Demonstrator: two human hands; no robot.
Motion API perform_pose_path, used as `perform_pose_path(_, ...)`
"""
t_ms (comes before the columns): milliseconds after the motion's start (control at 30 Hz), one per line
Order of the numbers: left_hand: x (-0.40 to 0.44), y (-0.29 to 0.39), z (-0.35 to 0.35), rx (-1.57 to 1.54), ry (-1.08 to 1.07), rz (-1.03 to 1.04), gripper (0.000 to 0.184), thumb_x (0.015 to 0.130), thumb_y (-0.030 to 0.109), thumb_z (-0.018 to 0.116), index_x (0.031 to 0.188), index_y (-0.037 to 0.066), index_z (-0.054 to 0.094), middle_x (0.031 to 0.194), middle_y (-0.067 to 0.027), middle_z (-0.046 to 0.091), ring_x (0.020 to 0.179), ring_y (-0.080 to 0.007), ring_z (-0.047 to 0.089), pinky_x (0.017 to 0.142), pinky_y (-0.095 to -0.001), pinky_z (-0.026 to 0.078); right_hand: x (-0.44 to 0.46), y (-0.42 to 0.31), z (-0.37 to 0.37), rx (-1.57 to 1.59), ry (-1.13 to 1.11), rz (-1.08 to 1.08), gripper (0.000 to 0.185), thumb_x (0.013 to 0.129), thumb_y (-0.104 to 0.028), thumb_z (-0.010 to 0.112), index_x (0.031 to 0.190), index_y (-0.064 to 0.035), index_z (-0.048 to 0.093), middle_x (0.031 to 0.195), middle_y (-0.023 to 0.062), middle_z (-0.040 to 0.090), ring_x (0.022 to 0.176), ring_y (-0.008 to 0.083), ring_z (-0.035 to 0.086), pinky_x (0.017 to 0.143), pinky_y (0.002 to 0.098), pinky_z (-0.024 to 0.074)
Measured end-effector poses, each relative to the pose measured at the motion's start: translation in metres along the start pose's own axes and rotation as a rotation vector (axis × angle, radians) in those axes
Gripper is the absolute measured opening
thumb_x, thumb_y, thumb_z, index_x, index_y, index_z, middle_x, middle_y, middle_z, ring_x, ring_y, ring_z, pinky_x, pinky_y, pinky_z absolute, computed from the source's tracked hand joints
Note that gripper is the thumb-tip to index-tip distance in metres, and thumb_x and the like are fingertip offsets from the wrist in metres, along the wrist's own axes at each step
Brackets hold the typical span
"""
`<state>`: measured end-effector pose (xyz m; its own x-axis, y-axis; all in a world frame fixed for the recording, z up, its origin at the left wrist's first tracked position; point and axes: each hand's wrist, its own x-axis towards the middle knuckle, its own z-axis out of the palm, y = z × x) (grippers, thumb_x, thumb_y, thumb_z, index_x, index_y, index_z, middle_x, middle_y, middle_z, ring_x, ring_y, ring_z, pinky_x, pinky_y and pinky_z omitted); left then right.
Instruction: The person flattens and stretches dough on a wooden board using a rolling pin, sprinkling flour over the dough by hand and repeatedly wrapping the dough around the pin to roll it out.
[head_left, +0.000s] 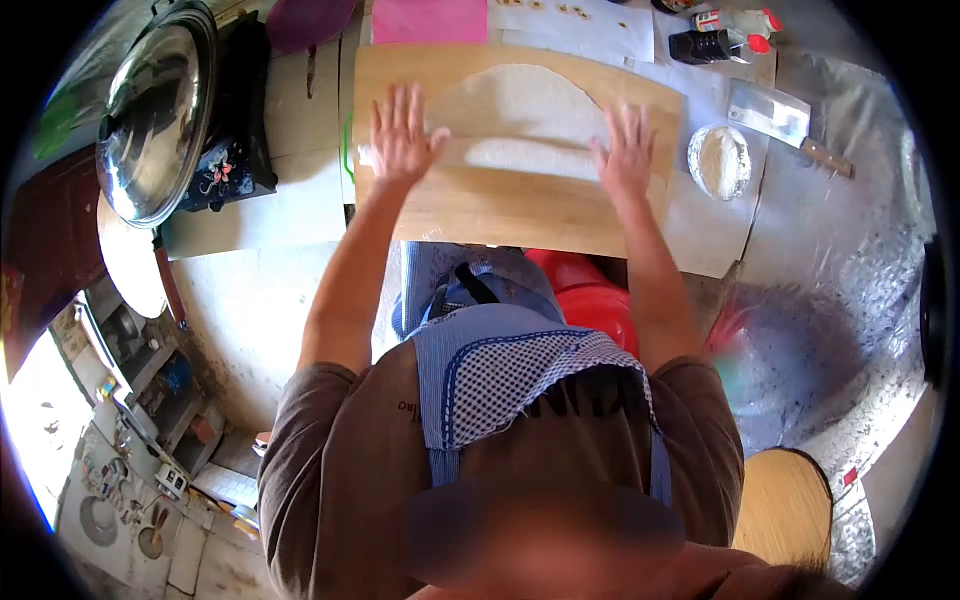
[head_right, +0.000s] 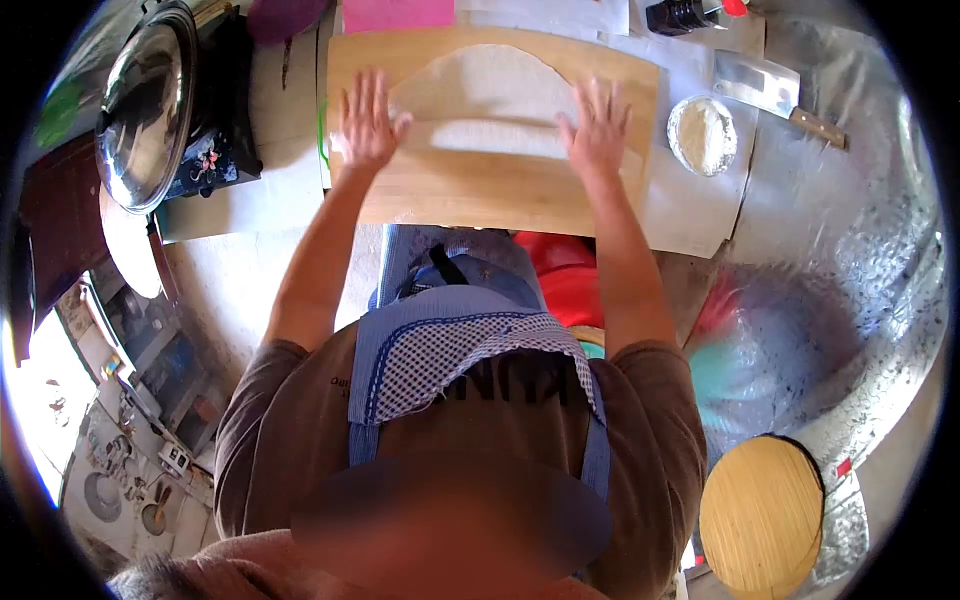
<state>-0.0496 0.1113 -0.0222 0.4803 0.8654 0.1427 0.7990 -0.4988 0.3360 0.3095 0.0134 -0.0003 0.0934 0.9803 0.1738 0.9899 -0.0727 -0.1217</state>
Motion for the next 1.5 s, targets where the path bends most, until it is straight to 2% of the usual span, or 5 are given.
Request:
perform_pose_path(667,0.063,-0.065,-0.003,0.225,0.048,0.055,0.063,0.098,0.045,0.052,0.150,0.012,0.041,0.154,-0.0125,0.041,0.146,-0.0295,0.032,0.120,-0.0586,0.017,0.053,0.034,-0.004,0.247,0.102,-0.031,0.060,0.088,-0.047,0.067,0.138,-0.0153,0.053,0.145,0.0063,0.049,0.142,0.0300,0.036,0.115,0.0601,0.0230)
perform_pose_path(967,-0.081,-0.023,-0.013,0.239,-0.084,0.176,0.043,0.081,0.020,0.069,0.123,0.014,0.062,0.121,-0.0061,0.064,0.114,-0.0242,0.059,0.105,-0.0493,0.039,-0.084,-0.015,-0.015,0.105,-0.048,-0.106,0.062,0.063,-0.014,0.078,0.123,-0.0214,0.064,0.115,-0.0005,0.061,0.103,0.0228,0.056,0.088,0.0440,0.0389)
perform_pose_path(1200,-0.151,0.016,-0.040,0.143,-0.248,0.117,0.089,0.082,0.063,0.062,0.154,0.018,0.035,0.163,-0.0081,0.028,0.151,-0.0323,0.022,0.122,-0.0576,0.013,-0.144,-0.044,-0.044,0.137,-0.205,-0.075,0.064,0.085,-0.051,0.063,0.139,-0.0184,0.056,0.149,0.0069,0.047,0.145,0.0321,0.034,0.113,0.0649,0.0216)
perform_pose_path(1400,0.083,-0.012,-0.032,0.212,0.051,0.091,0.067,0.099,0.053,0.045,0.155,0.017,0.033,0.161,-0.0071,0.031,0.150,-0.0283,0.024,0.118,-0.0641,0.016,0.080,-0.010,-0.014,0.110,0.053,-0.031,0.067,0.091,-0.046,0.063,0.147,-0.0150,0.045,0.161,0.0064,0.029,0.148,0.0362,0.023,0.114,0.0667,0.0200)
perform_pose_path(1500,0.044,0.001,-0.008,0.453,-0.333,0.165,0.065,0.098,0.051,0.047,0.154,0.018,0.035,0.158,-0.0058,0.037,0.149,-0.0288,0.027,0.119,-0.0616,0.016,0.007,-0.034,-0.009,0.113,-0.056,-0.101,0.069,0.090,-0.044,0.064,0.149,-0.0142,0.041,0.160,0.0058,0.031,0.148,0.0339,0.025,0.115,0.0622,0.0210)
